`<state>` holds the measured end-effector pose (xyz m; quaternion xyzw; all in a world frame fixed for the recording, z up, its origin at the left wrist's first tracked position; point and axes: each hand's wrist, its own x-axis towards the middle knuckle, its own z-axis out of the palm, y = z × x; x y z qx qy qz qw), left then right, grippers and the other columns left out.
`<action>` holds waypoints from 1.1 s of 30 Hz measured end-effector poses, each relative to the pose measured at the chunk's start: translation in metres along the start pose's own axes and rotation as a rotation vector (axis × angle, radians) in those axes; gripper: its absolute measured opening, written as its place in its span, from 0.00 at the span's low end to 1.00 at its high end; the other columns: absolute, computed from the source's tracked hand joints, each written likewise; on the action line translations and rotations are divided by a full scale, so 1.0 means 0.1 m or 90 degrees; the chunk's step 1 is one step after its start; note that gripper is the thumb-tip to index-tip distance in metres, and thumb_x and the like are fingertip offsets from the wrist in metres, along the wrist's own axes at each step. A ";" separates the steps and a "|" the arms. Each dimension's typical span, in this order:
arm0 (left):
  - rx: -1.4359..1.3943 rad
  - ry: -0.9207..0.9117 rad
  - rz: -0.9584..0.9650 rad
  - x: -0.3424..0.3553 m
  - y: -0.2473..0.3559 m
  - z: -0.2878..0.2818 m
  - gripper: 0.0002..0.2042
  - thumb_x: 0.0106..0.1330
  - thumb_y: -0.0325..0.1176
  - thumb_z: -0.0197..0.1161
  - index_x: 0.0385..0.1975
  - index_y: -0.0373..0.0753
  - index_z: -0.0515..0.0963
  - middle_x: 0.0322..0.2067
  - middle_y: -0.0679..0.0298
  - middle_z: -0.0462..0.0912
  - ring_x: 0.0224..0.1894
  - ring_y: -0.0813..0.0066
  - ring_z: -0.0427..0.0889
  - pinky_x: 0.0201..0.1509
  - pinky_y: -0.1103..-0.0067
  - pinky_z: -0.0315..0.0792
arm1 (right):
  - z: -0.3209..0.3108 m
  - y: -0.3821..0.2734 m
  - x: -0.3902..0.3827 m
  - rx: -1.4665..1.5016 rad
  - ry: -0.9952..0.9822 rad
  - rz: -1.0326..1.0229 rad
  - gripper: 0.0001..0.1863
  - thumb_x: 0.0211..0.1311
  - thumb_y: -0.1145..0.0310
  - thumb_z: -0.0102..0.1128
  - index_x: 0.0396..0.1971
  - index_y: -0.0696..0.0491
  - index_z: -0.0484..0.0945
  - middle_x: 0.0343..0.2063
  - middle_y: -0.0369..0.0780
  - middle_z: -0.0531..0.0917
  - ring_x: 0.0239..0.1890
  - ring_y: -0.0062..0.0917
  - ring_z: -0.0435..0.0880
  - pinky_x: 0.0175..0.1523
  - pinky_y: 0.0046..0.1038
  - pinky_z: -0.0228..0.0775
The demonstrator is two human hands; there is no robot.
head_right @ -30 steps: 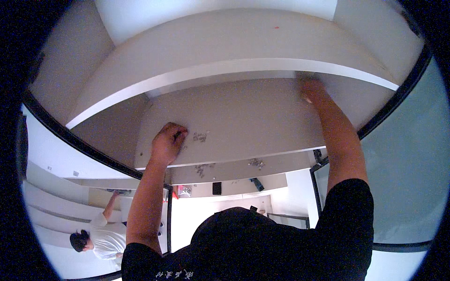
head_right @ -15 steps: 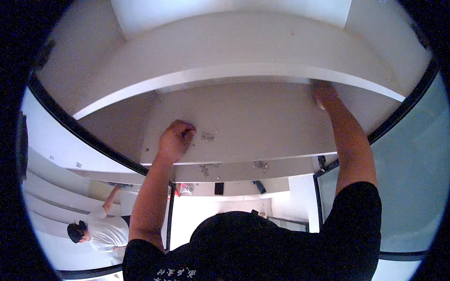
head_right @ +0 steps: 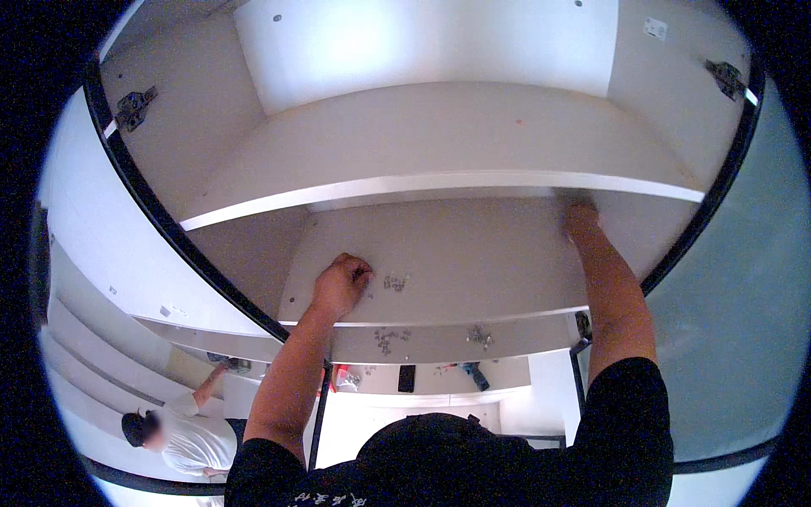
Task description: The person organizes metal hinges on a shelf and begins installing them into the pre-drilled holes of a cabinet using their hands.
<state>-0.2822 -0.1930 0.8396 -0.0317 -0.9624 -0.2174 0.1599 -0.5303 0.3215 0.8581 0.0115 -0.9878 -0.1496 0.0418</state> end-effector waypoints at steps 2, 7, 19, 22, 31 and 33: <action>-0.001 -0.014 0.016 0.05 0.08 0.09 0.09 0.70 0.40 0.69 0.44 0.44 0.87 0.47 0.58 0.86 0.49 0.55 0.87 0.56 0.62 0.80 | 0.30 0.21 -0.04 -0.008 0.099 0.013 0.23 0.72 0.65 0.57 0.64 0.52 0.80 0.63 0.51 0.81 0.65 0.46 0.81 0.71 0.46 0.73; 0.025 -0.002 -0.011 -0.03 0.08 0.04 0.09 0.69 0.38 0.69 0.44 0.46 0.87 0.45 0.57 0.85 0.49 0.54 0.87 0.55 0.62 0.80 | -0.17 -0.46 -0.57 0.125 0.228 -0.097 0.18 0.62 0.71 0.61 0.51 0.50 0.87 0.59 0.44 0.83 0.63 0.42 0.81 0.65 0.44 0.77; 0.046 0.070 0.115 -0.24 -0.10 0.05 0.09 0.67 0.35 0.69 0.41 0.41 0.89 0.46 0.55 0.87 0.47 0.51 0.86 0.54 0.62 0.81 | -0.77 -2.40 -2.06 0.481 0.302 -0.598 0.13 0.66 0.59 0.64 0.44 0.50 0.88 0.47 0.41 0.86 0.55 0.41 0.83 0.60 0.46 0.77; 0.011 0.093 0.157 -0.51 -0.06 -0.03 0.11 0.67 0.34 0.68 0.46 0.40 0.89 0.52 0.56 0.87 0.51 0.50 0.85 0.59 0.62 0.78 | -0.63 -2.42 -2.14 0.401 0.315 -0.573 0.15 0.67 0.56 0.64 0.45 0.49 0.88 0.49 0.41 0.85 0.57 0.40 0.82 0.62 0.47 0.76; 0.046 0.180 0.248 -1.16 0.02 -0.09 0.16 0.58 0.32 0.75 0.47 0.42 0.88 0.54 0.60 0.87 0.58 0.53 0.83 0.66 0.61 0.75 | -0.65 -2.28 -2.33 0.314 0.349 -0.618 0.23 0.65 0.45 0.66 0.45 0.50 0.86 0.51 0.41 0.85 0.59 0.37 0.80 0.64 0.48 0.73; 0.043 0.184 0.247 -1.19 -0.14 -0.05 0.14 0.58 0.31 0.76 0.44 0.43 0.88 0.50 0.62 0.88 0.55 0.55 0.85 0.63 0.62 0.78 | -0.66 -2.30 -2.36 0.301 0.334 -0.637 0.22 0.66 0.46 0.65 0.44 0.50 0.85 0.51 0.40 0.85 0.58 0.36 0.80 0.64 0.47 0.73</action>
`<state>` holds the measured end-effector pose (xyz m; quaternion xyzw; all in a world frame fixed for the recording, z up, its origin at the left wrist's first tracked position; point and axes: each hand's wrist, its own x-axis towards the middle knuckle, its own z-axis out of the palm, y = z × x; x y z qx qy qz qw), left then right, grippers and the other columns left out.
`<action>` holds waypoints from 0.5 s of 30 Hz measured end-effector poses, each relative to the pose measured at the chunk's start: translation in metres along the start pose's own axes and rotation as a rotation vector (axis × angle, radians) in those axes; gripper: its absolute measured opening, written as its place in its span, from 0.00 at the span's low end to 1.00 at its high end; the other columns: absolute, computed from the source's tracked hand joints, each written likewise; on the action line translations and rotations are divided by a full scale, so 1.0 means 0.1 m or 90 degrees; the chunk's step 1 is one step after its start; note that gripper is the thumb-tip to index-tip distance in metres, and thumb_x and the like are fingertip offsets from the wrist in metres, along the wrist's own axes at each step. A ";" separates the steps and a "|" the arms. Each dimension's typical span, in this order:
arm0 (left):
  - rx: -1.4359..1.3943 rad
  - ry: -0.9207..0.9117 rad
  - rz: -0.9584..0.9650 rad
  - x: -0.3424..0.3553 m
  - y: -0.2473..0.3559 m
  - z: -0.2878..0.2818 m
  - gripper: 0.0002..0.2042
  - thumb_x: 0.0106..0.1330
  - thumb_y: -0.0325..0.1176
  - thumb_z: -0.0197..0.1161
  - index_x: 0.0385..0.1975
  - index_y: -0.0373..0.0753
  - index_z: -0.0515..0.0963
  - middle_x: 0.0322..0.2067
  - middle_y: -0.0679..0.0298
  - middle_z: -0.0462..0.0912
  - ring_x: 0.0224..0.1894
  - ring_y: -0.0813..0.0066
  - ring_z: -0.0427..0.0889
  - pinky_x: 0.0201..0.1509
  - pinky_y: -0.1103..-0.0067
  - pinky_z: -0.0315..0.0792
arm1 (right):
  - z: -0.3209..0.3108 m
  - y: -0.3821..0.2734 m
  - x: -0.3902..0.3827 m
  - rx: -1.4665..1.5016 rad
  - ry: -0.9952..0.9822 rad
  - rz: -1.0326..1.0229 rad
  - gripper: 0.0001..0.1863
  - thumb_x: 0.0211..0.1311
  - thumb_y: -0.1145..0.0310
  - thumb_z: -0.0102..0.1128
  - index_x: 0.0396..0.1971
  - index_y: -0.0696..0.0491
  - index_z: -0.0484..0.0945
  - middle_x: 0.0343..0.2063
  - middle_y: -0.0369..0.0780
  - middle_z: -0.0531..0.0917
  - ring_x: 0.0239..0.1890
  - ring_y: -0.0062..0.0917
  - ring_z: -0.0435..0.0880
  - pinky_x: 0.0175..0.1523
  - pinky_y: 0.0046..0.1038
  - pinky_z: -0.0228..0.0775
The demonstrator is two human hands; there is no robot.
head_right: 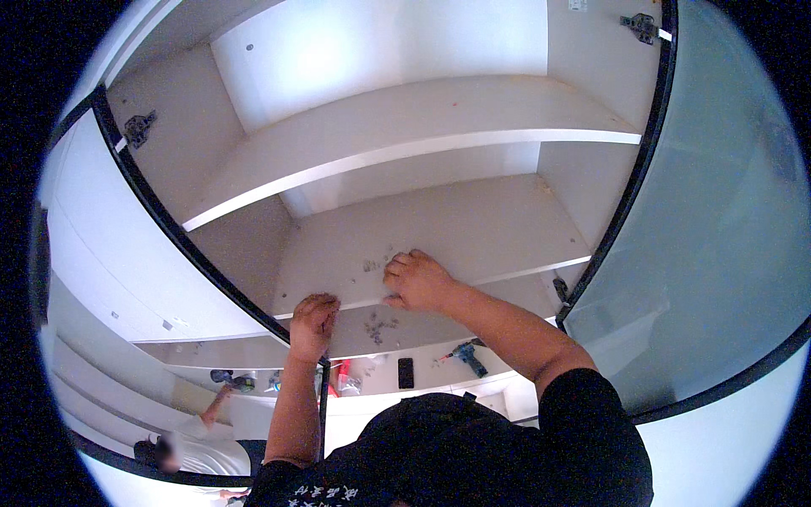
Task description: The person organizes metal hinges on a shelf and begins installing them into the pre-drilled holes of a cabinet using their hands.
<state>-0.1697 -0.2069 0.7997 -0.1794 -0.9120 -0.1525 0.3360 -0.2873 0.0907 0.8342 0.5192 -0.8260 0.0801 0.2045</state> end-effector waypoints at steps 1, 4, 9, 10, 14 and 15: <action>-0.001 0.005 0.000 0.03 -0.01 -0.03 0.13 0.58 0.30 0.76 0.43 0.43 0.88 0.49 0.63 0.89 0.54 0.56 0.86 0.61 0.62 0.79 | 0.00 0.01 0.00 -0.002 -0.010 -0.009 0.21 0.66 0.47 0.65 0.43 0.51 0.85 0.50 0.40 0.85 0.58 0.36 0.81 0.64 0.46 0.73; -0.078 0.015 -0.067 0.10 0.09 -0.15 0.09 0.60 0.29 0.76 0.40 0.44 0.88 0.43 0.63 0.90 0.48 0.58 0.89 0.55 0.65 0.83 | 0.03 0.03 -0.07 0.016 -0.022 -0.035 0.18 0.69 0.51 0.63 0.43 0.51 0.84 0.49 0.40 0.85 0.56 0.36 0.82 0.64 0.44 0.74; 0.005 0.247 -0.023 0.79 0.31 -1.19 0.06 0.62 0.25 0.76 0.37 0.42 0.89 0.39 0.60 0.91 0.43 0.63 0.90 0.47 0.68 0.84 | 0.16 0.10 -0.15 0.059 0.025 -0.008 0.14 0.72 0.56 0.60 0.42 0.51 0.84 0.48 0.41 0.85 0.55 0.38 0.82 0.64 0.42 0.75; 0.025 0.279 -0.045 0.93 0.38 -1.45 0.05 0.63 0.25 0.76 0.37 0.42 0.90 0.39 0.60 0.91 0.43 0.64 0.90 0.46 0.70 0.84 | 0.13 0.07 -0.15 0.068 0.030 0.001 0.14 0.73 0.56 0.59 0.42 0.51 0.84 0.48 0.41 0.85 0.55 0.39 0.83 0.64 0.42 0.75; -0.053 0.348 -0.124 1.51 0.51 -2.13 0.04 0.70 0.25 0.70 0.41 0.35 0.88 0.40 0.58 0.90 0.43 0.70 0.87 0.50 0.76 0.79 | 0.05 0.05 -0.13 0.121 0.015 0.059 0.15 0.74 0.56 0.58 0.42 0.51 0.85 0.49 0.41 0.86 0.56 0.39 0.83 0.64 0.42 0.74; -0.024 0.311 -0.119 1.64 0.52 -2.23 0.04 0.71 0.26 0.70 0.41 0.35 0.88 0.39 0.58 0.90 0.42 0.69 0.87 0.49 0.76 0.79 | 0.05 0.06 -0.13 0.135 0.021 0.067 0.15 0.74 0.55 0.58 0.41 0.51 0.85 0.49 0.42 0.86 0.55 0.39 0.83 0.64 0.43 0.74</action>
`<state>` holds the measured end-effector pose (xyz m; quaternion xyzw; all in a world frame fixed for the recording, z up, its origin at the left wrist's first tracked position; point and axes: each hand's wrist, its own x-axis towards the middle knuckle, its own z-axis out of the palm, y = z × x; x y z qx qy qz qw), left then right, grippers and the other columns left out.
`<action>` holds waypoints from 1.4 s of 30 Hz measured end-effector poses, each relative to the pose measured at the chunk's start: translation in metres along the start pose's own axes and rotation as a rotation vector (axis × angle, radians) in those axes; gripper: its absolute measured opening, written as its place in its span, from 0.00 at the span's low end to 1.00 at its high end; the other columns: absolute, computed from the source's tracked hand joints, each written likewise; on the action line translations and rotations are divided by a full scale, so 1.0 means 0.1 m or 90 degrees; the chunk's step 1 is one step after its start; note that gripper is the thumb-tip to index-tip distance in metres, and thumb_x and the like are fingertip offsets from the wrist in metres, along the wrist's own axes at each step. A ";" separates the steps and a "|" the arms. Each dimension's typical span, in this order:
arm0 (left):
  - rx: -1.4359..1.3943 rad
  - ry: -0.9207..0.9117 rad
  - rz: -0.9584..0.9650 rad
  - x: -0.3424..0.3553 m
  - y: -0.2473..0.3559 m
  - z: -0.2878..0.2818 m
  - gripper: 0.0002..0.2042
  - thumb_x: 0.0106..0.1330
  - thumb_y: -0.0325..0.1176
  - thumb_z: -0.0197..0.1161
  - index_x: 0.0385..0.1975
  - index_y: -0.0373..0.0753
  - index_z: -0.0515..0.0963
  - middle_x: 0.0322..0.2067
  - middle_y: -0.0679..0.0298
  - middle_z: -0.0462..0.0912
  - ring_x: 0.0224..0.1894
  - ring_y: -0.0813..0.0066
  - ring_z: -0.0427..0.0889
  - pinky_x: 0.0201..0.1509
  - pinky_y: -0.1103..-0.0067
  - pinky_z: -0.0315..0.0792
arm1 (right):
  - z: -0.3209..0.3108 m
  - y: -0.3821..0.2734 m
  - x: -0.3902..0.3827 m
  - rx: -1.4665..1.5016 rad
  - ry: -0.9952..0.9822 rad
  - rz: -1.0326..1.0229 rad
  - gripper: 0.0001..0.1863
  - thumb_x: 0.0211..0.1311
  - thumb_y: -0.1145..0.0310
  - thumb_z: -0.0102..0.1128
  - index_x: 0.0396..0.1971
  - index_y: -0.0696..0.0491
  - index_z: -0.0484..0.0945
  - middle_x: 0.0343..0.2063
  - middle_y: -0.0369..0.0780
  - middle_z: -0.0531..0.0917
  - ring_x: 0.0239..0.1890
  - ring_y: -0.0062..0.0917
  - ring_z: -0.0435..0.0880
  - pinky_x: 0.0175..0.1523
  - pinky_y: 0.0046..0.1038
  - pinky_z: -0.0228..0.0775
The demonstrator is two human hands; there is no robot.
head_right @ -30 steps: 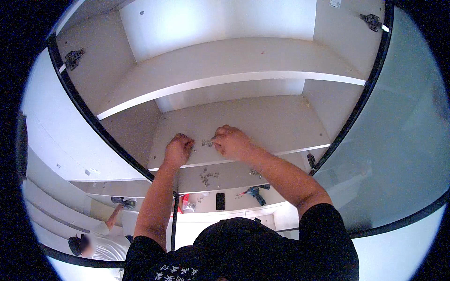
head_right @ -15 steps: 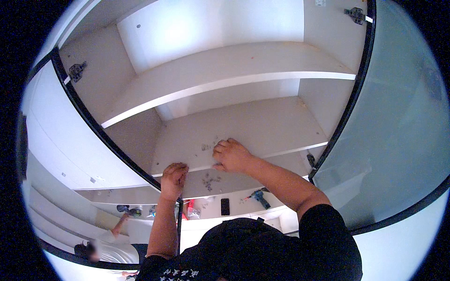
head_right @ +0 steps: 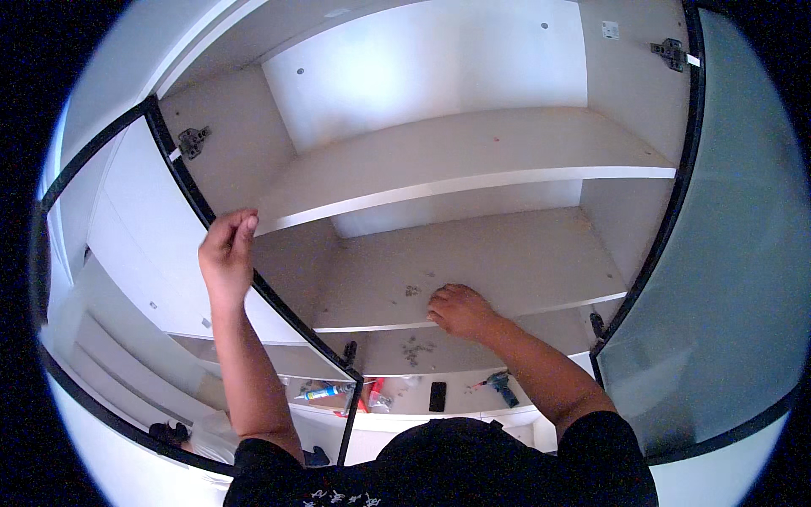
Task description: The person organizes metal hinges on a shelf and begins installing them into the pre-drilled holes of a cabinet using their hands.
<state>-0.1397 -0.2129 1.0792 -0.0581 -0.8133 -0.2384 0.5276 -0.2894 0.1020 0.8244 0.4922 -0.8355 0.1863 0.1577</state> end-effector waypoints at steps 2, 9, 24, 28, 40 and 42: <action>0.061 -0.073 0.026 0.29 0.03 -0.04 0.05 0.72 0.27 0.69 0.42 0.35 0.88 0.38 0.57 0.89 0.39 0.66 0.87 0.47 0.75 0.79 | 0.03 0.01 -0.01 0.011 0.018 0.010 0.16 0.75 0.55 0.58 0.41 0.51 0.85 0.48 0.42 0.87 0.55 0.40 0.83 0.64 0.43 0.75; 0.208 -0.363 -0.002 0.74 -0.26 0.13 0.10 0.73 0.29 0.64 0.47 0.35 0.88 0.38 0.52 0.86 0.45 0.56 0.85 0.53 0.69 0.76 | -0.03 0.02 0.02 0.068 0.026 0.015 0.14 0.73 0.56 0.61 0.39 0.52 0.85 0.45 0.42 0.87 0.54 0.40 0.84 0.62 0.44 0.76; 0.505 -0.310 0.168 0.43 -0.09 -0.13 0.20 0.60 0.16 0.57 0.48 0.39 0.89 0.62 0.55 0.82 0.70 0.53 0.74 0.76 0.61 0.67 | 0.00 0.10 -0.05 0.094 0.043 0.006 0.12 0.70 0.58 0.64 0.38 0.52 0.86 0.45 0.41 0.88 0.53 0.39 0.84 0.60 0.45 0.76; 0.647 -0.296 0.182 0.41 -0.13 -0.19 0.18 0.62 0.18 0.59 0.47 0.44 0.89 0.72 0.59 0.73 0.81 0.57 0.58 0.86 0.60 0.51 | -0.09 0.04 -0.02 0.105 0.011 0.016 0.13 0.71 0.57 0.63 0.39 0.52 0.86 0.45 0.41 0.87 0.53 0.39 0.84 0.61 0.45 0.76; 0.688 -0.297 0.182 0.41 -0.25 -0.13 0.19 0.56 0.24 0.73 0.48 0.47 0.88 0.73 0.62 0.72 0.82 0.60 0.57 0.87 0.61 0.45 | -0.03 0.10 -0.03 0.112 0.035 0.004 0.13 0.72 0.57 0.61 0.39 0.52 0.85 0.45 0.42 0.87 0.53 0.39 0.84 0.63 0.45 0.75; 0.676 -0.278 0.175 0.38 -0.24 -0.10 0.18 0.55 0.24 0.73 0.47 0.47 0.88 0.73 0.63 0.73 0.82 0.60 0.58 0.87 0.60 0.45 | -0.04 0.09 -0.03 0.116 0.031 0.008 0.13 0.72 0.57 0.61 0.39 0.52 0.85 0.45 0.42 0.87 0.52 0.40 0.84 0.62 0.45 0.76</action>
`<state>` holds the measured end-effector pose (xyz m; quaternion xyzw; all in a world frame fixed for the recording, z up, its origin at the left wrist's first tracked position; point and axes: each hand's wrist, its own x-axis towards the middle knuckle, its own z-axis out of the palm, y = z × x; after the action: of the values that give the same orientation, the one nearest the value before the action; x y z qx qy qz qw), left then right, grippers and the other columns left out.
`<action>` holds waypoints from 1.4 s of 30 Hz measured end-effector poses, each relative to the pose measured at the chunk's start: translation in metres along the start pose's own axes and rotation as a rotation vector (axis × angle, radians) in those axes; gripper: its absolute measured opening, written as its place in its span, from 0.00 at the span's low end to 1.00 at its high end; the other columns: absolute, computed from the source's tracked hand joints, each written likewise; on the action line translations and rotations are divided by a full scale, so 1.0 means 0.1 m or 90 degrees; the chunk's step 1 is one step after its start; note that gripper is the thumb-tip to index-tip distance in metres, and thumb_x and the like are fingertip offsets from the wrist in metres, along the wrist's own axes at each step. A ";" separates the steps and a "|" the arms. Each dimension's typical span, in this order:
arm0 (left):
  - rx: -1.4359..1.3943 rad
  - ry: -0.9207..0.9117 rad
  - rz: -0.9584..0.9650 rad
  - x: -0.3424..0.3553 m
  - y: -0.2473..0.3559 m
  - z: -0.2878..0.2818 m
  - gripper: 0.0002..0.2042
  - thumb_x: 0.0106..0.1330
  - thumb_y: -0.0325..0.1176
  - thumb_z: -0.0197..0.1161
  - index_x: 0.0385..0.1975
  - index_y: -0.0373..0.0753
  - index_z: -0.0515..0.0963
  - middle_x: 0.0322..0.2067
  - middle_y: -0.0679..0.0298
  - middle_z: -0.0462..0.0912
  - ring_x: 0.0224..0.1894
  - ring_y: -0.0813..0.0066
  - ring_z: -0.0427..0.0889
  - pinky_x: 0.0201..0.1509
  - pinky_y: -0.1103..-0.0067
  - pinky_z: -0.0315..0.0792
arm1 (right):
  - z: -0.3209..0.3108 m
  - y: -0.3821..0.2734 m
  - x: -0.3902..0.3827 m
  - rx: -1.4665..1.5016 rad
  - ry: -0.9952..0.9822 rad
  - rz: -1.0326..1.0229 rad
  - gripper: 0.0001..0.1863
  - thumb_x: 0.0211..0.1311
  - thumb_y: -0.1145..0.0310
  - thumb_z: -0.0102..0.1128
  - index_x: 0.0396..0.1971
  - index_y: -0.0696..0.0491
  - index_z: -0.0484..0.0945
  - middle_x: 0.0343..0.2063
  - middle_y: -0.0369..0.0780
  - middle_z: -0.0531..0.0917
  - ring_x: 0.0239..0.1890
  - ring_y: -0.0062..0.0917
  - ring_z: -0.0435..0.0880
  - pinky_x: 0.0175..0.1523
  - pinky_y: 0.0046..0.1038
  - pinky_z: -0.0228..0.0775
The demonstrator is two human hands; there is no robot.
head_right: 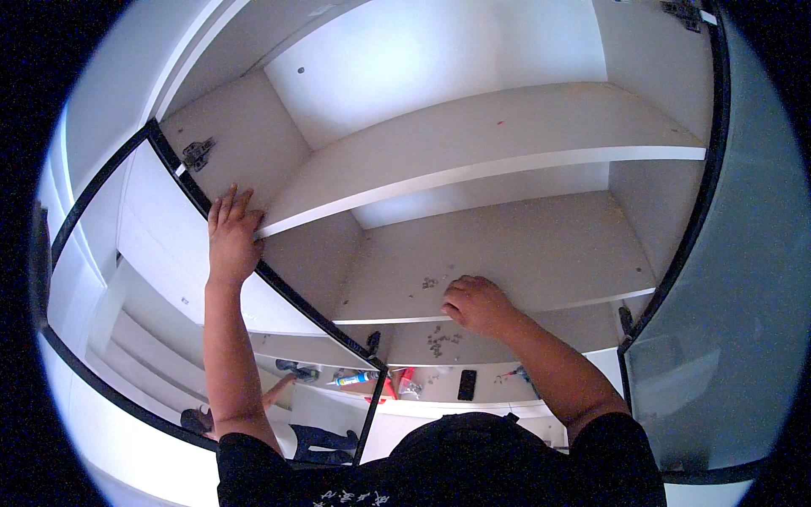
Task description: The person organizes metal hinges on a shelf and begins installing them into the pre-drilled holes of a cabinet using their hands.
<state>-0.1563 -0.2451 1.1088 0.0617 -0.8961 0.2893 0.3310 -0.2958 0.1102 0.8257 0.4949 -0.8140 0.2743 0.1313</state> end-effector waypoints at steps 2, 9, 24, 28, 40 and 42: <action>-0.011 0.007 -0.009 0.01 0.03 0.00 0.17 0.54 0.24 0.74 0.46 0.46 0.88 0.72 0.63 0.74 0.81 0.60 0.59 0.87 0.59 0.46 | -0.01 0.01 -0.01 -0.007 0.004 -0.003 0.14 0.72 0.57 0.61 0.38 0.52 0.85 0.45 0.42 0.87 0.52 0.40 0.84 0.61 0.45 0.76; -0.023 0.038 -0.002 -0.03 -0.01 0.13 0.18 0.54 0.21 0.70 0.45 0.44 0.87 0.64 0.64 0.81 0.79 0.60 0.64 0.86 0.56 0.49 | 0.02 -0.05 -0.01 -0.007 0.002 -0.006 0.15 0.73 0.56 0.59 0.40 0.52 0.84 0.46 0.44 0.86 0.53 0.41 0.84 0.61 0.46 0.75; -0.053 0.115 -0.083 -0.13 0.05 0.68 0.20 0.60 0.20 0.62 0.54 0.34 0.82 0.61 0.54 0.82 0.72 0.53 0.72 0.81 0.55 0.59 | -1.57 -0.09 -0.74 0.129 0.450 0.147 0.09 0.75 0.63 0.65 0.43 0.53 0.82 0.37 0.40 0.85 0.40 0.30 0.85 0.48 0.34 0.79; -0.166 0.154 -0.186 -0.11 0.40 0.73 0.25 0.58 0.24 0.68 0.59 0.36 0.77 0.64 0.51 0.78 0.71 0.49 0.72 0.81 0.54 0.58 | -2.82 -0.28 -0.91 -0.023 0.625 0.190 0.11 0.77 0.61 0.64 0.42 0.54 0.82 0.32 0.37 0.85 0.35 0.22 0.83 0.43 0.29 0.77; -0.282 0.412 -0.172 -0.15 0.71 0.86 0.27 0.58 0.30 0.71 0.59 0.39 0.75 0.57 0.52 0.80 0.63 0.46 0.76 0.75 0.53 0.61 | -4.27 0.04 -0.46 -0.593 0.020 0.601 0.15 0.68 0.61 0.61 0.45 0.54 0.88 0.44 0.51 0.89 0.49 0.50 0.87 0.56 0.47 0.79; -0.290 0.399 -0.184 -0.16 0.67 0.97 0.28 0.57 0.29 0.72 0.60 0.40 0.75 0.59 0.56 0.79 0.67 0.52 0.75 0.79 0.53 0.57 | -4.27 0.01 -0.38 -0.612 -0.026 0.625 0.15 0.68 0.62 0.61 0.46 0.53 0.88 0.45 0.50 0.89 0.50 0.50 0.87 0.57 0.46 0.79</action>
<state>-0.2178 -0.2456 1.0071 0.0212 -0.7750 0.0390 0.6304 -0.3033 0.3847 1.1555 -0.0398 -0.9776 -0.0991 0.1814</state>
